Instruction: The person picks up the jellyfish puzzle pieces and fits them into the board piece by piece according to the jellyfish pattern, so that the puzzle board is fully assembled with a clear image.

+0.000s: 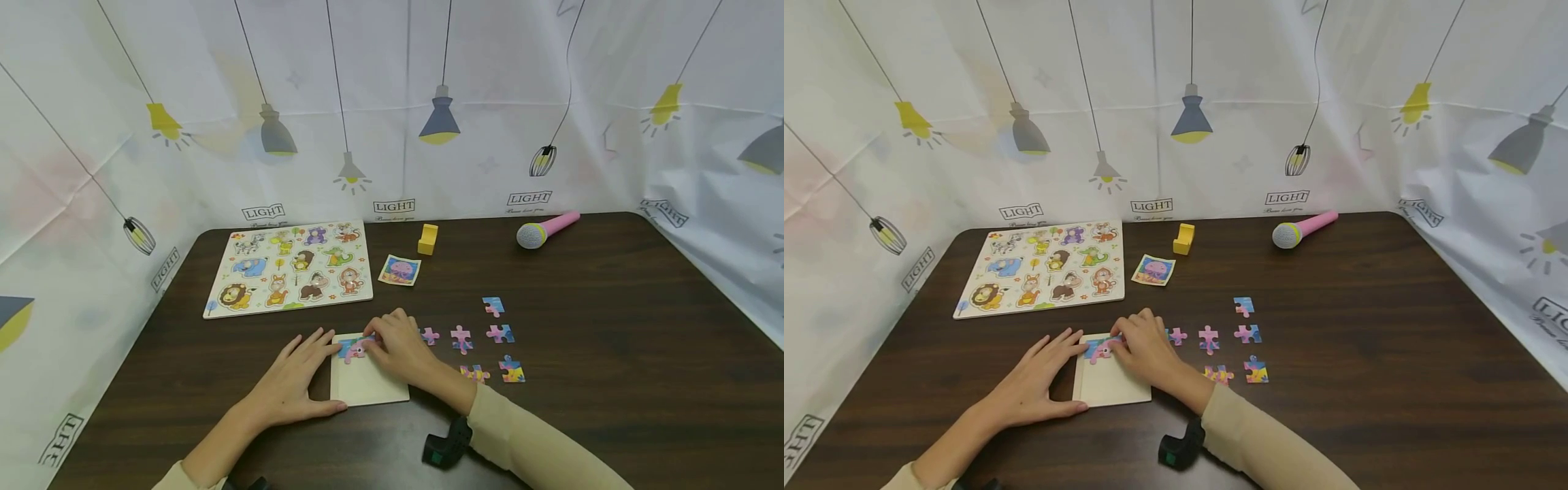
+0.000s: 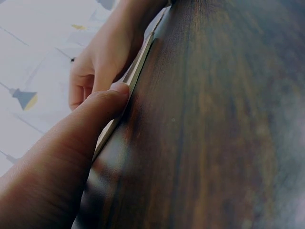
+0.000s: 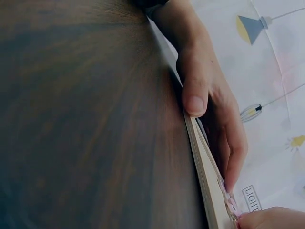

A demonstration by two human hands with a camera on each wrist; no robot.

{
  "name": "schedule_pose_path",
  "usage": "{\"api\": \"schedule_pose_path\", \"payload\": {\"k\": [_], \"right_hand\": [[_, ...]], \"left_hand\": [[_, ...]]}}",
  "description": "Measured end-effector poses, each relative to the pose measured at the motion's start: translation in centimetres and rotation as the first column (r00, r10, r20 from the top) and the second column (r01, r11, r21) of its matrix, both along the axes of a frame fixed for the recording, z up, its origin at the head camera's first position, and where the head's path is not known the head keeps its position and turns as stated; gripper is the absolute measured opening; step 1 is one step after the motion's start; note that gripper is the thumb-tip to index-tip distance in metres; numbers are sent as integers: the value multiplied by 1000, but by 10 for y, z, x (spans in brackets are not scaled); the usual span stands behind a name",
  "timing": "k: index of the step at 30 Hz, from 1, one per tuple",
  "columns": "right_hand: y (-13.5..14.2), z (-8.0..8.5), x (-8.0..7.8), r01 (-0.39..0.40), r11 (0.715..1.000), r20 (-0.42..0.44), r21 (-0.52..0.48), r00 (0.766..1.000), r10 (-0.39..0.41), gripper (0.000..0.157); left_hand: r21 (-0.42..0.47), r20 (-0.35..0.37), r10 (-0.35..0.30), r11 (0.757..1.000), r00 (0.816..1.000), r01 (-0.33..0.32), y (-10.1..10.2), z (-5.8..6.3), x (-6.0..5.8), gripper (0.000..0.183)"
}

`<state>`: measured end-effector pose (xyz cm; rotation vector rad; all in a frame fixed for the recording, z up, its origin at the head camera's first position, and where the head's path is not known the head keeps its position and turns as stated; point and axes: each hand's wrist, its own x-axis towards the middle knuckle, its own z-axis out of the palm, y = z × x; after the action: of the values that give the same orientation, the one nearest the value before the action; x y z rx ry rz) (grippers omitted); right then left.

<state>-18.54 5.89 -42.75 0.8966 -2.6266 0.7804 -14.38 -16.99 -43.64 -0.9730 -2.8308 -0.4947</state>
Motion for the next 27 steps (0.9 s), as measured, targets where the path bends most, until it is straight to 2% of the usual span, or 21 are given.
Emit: {"api": "schedule_pose_path", "payload": {"k": [8, 27], "right_hand": [[-1, -3, 3, 42, 999, -96, 21, 995, -40, 13], [-1, -2, 4, 94, 993, -90, 66, 992, -88, 16]], "left_hand": [[-1, -9, 0, 1000, 1000, 0, 1, 0, 0, 91], [-5, -11, 9, 1000, 1000, -9, 1, 0, 0, 93]]}}
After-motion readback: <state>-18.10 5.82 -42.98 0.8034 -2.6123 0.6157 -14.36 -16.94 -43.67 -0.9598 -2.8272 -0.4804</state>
